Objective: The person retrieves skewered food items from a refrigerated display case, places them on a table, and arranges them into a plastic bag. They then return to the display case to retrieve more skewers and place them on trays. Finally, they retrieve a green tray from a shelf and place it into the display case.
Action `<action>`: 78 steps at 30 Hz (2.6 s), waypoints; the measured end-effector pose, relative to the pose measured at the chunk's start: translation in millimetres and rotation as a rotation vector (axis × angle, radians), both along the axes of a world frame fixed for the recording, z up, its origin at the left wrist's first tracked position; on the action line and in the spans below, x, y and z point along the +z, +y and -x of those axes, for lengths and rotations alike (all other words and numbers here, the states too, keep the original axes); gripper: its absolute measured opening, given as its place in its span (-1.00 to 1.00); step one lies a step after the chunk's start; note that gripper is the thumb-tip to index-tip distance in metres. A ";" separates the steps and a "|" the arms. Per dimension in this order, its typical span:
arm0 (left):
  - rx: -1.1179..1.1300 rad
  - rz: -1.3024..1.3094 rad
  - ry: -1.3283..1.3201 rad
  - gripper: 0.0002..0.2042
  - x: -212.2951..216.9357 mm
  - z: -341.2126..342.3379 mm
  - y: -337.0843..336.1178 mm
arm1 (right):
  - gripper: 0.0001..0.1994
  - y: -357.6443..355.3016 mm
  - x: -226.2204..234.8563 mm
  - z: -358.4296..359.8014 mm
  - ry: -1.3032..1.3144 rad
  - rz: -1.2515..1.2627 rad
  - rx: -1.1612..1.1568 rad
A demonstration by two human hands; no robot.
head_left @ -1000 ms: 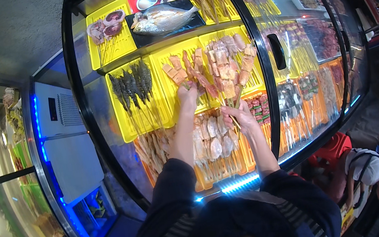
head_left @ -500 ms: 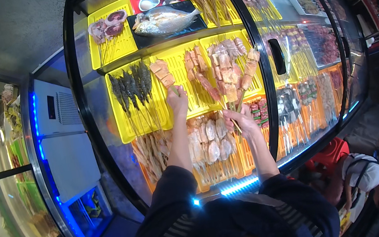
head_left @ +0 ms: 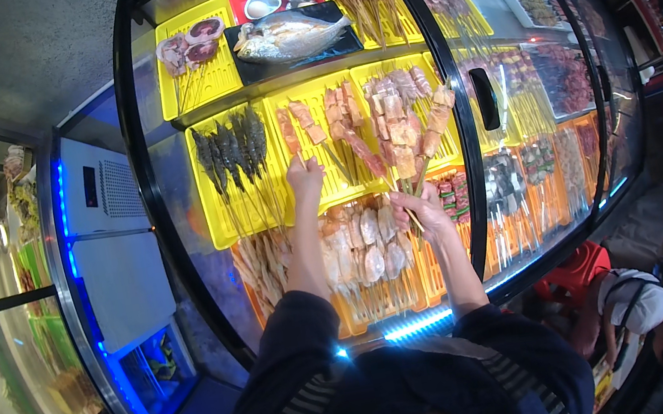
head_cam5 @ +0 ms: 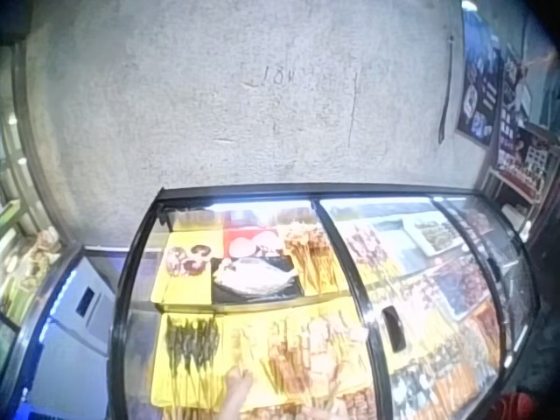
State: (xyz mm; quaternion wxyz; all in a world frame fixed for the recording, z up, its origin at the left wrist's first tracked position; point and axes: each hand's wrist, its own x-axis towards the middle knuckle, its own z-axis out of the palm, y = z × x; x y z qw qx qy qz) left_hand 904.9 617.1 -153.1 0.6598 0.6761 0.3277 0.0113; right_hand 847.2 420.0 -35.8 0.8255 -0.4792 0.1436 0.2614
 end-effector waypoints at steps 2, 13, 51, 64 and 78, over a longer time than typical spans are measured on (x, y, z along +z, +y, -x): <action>-0.061 -0.353 -0.038 -0.56 18.0 8.3 -10.3 | -0.89 -1.1 2.1 1.2 -0.008 0.016 -0.017; -0.610 -0.645 0.071 -0.61 30.6 -23.5 -35.1 | -0.86 -13.1 13.9 8.4 -0.046 0.091 -0.030; -0.125 -0.403 0.089 -0.73 8.5 5.0 -6.1 | -0.87 0.2 -1.4 13.6 -0.018 -0.011 0.065; -0.056 -0.280 0.024 -0.78 -13.6 12.4 5.2 | -0.89 -6.4 3.1 14.0 -0.027 0.049 0.017; -0.618 -0.882 -0.310 -0.78 14.3 -9.8 -38.7 | -0.85 -22.9 16.5 30.4 -0.099 0.225 0.011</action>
